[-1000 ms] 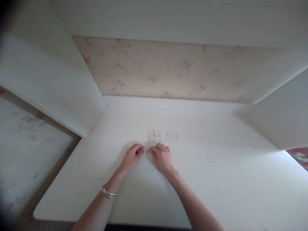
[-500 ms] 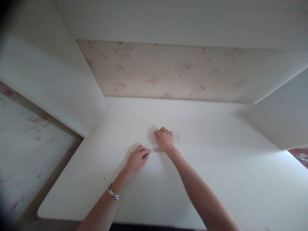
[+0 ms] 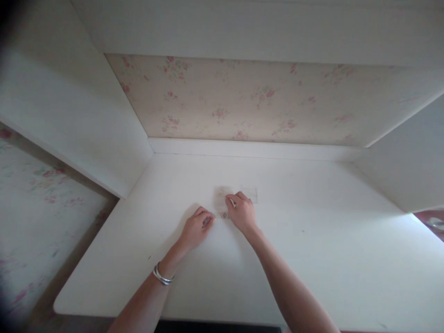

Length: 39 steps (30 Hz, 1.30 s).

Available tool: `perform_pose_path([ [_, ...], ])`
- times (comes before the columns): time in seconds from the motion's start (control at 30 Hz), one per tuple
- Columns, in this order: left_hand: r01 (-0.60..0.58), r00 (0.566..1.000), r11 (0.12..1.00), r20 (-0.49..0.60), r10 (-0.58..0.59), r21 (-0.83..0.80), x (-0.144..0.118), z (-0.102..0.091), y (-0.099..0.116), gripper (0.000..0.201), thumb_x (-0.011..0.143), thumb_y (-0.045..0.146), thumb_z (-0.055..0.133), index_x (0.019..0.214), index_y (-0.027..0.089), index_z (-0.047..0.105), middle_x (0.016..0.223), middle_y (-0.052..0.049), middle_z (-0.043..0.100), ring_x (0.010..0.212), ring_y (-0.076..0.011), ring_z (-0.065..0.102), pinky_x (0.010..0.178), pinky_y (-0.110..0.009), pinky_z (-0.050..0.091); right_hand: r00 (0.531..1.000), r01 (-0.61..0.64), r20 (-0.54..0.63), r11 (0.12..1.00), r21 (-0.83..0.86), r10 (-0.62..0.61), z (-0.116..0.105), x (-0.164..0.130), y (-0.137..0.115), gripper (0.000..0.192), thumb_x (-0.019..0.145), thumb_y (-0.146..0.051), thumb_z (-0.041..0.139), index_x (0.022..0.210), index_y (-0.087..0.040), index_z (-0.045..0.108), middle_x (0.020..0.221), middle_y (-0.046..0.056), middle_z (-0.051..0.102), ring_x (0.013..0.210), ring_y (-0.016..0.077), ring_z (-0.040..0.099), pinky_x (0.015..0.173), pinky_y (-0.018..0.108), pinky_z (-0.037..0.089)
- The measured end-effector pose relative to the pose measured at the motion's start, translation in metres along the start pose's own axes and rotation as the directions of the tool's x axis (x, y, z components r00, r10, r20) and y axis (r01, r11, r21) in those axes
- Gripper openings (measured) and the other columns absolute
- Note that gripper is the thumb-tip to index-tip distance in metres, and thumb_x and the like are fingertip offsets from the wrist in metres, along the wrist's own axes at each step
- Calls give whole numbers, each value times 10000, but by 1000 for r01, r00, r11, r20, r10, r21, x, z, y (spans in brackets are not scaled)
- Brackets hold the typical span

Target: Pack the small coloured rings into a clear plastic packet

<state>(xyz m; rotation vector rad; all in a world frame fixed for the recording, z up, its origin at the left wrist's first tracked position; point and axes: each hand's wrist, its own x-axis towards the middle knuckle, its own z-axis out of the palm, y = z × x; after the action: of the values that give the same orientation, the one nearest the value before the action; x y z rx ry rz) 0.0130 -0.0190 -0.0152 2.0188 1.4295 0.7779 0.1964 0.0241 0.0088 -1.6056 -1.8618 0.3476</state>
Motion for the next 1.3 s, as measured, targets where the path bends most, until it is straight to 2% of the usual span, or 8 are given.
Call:
perform_pose_path([
  [0.1,7,1000,1000,-4,-7,17,0,2,-1,191,902,254,420,879,201,603,912,-24,549,759,-111,555,689,-224,451,1000,24,16,1000,11,-24,-1,-24,-7,247,887,-321,464,867,-224,690,736,7,592,686,122,536,662,235,379],
  [0.27,13,1000,998,4,-13,59,-1,2,-1,197,917,264,400,883,206,585,928,-23,549,787,-115,565,737,-234,466,985,99,139,994,55,-106,5,-57,-17,242,907,-289,441,878,-218,671,758,21,599,740,136,551,687,235,401],
  [0.37,4,1000,996,7,-5,92,-2,3,0,185,916,293,419,931,216,586,956,-23,557,821,-119,574,764,-236,472,985,68,146,988,140,-88,11,-68,-15,254,919,-292,422,908,-218,665,800,30,618,741,133,565,680,228,418],
  [0.63,-15,1000,981,-2,16,193,-3,6,4,199,916,295,426,966,232,608,953,-26,582,805,-123,589,733,-239,476,992,3,123,968,250,-35,16,-74,-4,250,908,-320,448,917,-217,676,793,35,631,693,130,567,654,233,429],
  [0.9,-9,997,1000,-71,11,30,-2,6,1,212,912,317,440,933,218,626,909,-29,581,794,-123,579,729,-242,482,990,3,135,970,242,-37,17,-73,-1,254,907,-335,445,890,-227,674,747,18,616,668,121,557,605,222,406],
  [1.07,47,977,989,-201,-75,-141,4,-1,-2,206,894,314,470,899,185,631,907,-38,585,787,-122,574,689,-233,479,983,42,171,990,133,-65,15,-74,-5,273,923,-332,406,960,-239,660,831,26,651,726,124,593,654,217,422],
  [1.2,55,958,985,-270,-97,-161,18,-5,1,206,878,321,495,908,177,638,900,-42,592,770,-124,575,666,-234,477,960,115,263,990,-78,-90,14,-73,-20,311,940,-308,354,1169,-290,564,922,23,666,763,136,619,661,222,420],
  [1.3,21,959,990,-277,-60,-139,37,-3,6,207,874,322,498,903,181,645,894,-42,592,777,-127,579,659,-231,482,946,159,310,968,-197,-92,14,-72,-28,340,946,-291,329,1233,-287,513,927,35,666,748,143,623,642,227,417],
])
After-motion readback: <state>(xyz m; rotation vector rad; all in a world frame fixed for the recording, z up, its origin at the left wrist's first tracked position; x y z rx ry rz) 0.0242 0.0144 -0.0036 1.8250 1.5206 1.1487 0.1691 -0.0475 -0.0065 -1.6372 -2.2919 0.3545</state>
